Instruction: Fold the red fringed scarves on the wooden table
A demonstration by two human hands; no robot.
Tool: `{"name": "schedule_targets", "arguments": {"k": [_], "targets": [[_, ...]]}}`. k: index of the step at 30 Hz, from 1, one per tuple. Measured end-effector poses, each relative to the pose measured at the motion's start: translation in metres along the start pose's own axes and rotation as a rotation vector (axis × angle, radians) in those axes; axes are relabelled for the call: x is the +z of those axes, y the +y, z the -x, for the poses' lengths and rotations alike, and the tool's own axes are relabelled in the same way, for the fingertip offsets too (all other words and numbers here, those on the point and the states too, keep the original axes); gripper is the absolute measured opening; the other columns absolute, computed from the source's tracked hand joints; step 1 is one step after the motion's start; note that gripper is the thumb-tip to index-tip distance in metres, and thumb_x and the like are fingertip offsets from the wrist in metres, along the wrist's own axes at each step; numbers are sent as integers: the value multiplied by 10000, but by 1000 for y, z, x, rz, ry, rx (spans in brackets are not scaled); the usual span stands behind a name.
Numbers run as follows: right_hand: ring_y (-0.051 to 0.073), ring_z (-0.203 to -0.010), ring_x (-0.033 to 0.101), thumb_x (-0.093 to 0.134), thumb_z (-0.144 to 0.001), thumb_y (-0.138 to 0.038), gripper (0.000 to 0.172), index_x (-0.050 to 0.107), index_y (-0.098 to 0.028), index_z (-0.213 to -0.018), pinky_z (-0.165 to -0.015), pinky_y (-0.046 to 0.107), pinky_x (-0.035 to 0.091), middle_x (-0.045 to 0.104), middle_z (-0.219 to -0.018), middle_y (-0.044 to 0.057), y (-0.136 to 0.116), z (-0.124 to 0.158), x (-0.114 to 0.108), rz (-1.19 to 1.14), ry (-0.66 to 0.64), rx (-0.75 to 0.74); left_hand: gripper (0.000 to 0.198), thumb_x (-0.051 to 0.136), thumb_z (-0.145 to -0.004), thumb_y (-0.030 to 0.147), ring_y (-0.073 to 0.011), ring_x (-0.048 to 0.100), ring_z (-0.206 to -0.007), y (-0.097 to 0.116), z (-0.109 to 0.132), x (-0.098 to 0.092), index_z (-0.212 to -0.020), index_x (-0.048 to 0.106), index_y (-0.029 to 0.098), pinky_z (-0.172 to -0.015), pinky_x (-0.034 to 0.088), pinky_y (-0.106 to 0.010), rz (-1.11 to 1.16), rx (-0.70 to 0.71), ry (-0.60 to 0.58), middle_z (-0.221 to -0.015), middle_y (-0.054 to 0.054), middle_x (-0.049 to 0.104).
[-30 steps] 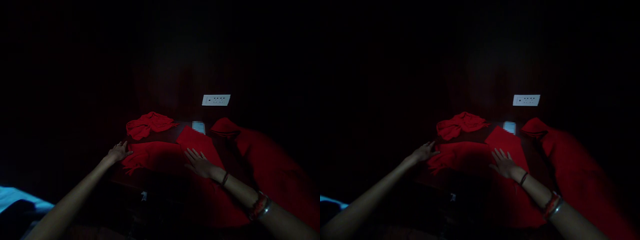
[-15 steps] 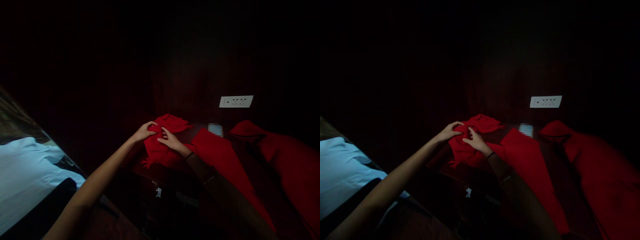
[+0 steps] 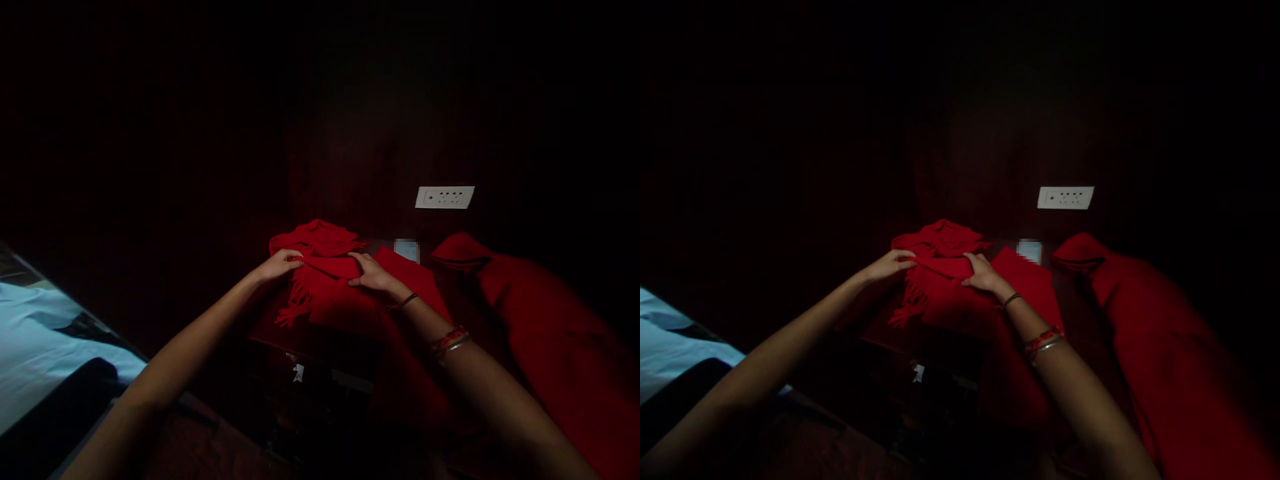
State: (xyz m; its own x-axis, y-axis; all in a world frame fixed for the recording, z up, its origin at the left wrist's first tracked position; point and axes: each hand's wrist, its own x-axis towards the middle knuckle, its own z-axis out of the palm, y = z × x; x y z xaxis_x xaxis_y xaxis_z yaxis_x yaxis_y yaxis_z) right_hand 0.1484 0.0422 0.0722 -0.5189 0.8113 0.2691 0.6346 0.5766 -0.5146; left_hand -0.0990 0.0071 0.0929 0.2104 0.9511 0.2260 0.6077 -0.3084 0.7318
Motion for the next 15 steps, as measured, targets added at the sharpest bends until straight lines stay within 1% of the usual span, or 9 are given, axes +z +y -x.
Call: {"name": "schedule_targets", "arguments": {"k": [1,2,3,6,8,10,12,13,15], "targets": [[217,-1103,357,661,-544,-244,802,307,-111,-1251,-893,313,309,368,-1231,135,-3,4,-3,-23,21,-62,253,536,-645,356,-134,527,-656,13,-7,0,-727,599,125,-615,415,-236,-9,54,28,-715,-17,598],[211,-1129,324,667,-539,-271,844,270,-122,-1269,-906,312,294,326,-1261,130,-6,7,-7,-55,52,-134,262,525,-659,350,-142,532,-703,28,-14,1,-767,600,124,-659,412,-245,-32,116,25,-765,-22,604],[203,-1122,331,655,-555,-296,800,300,-129,-1253,-906,308,294,336,-1256,120,-10,9,-13,-91,75,-198,270,518,-669,345,-148,533,-745,45,-21,2,-799,599,122,-700,405,-255,-63,181,12,-803,-24,605],[171,-901,488,539,-671,-342,386,547,-116,-984,-802,298,369,546,-987,74,-14,9,-35,-197,88,-230,283,509,-690,338,-161,525,-817,94,-39,12,-831,595,107,-774,380,-280,-104,344,40,-839,-28,600],[142,-737,516,490,-699,-327,255,587,-118,-809,-714,281,400,581,-781,30,-3,7,-55,-261,127,-168,313,490,-707,349,-163,520,-842,113,-46,25,-879,575,102,-783,379,-295,-59,383,80,-869,-36,588],[126,-687,511,503,-672,-286,200,583,-124,-761,-685,264,404,574,-721,7,18,10,-75,-316,238,-111,420,493,-704,375,-163,520,-857,115,-48,47,-1033,501,114,-774,388,-307,1,349,59,-927,-51,567],[120,-687,512,512,-636,-227,166,582,-129,-750,-687,256,406,576,-716,0,42,20,-93,-348,316,-30,639,542,-663,405,-173,521,-876,104,-45,77,-1206,339,136,-771,394,-316,-6,283,-54,-992,-75,542],[119,-687,516,505,-624,-195,155,586,-131,-740,-686,255,409,580,-709,1,53,28,-100,-351,292,29,751,574,-633,415,-185,515,-902,96,-43,93,-1258,257,144,-784,388,-323,-53,254,-132,-1029,-92,527],[120,-672,525,488,-605,-138,162,598,-130,-724,-674,254,418,591,-693,7,71,46,-111,-323,120,180,838,604,-599,435,-233,441,-1029,78,-36,127,-1286,211,159,-856,338,-351,-219,234,-183,-1146,-125,460]]}}
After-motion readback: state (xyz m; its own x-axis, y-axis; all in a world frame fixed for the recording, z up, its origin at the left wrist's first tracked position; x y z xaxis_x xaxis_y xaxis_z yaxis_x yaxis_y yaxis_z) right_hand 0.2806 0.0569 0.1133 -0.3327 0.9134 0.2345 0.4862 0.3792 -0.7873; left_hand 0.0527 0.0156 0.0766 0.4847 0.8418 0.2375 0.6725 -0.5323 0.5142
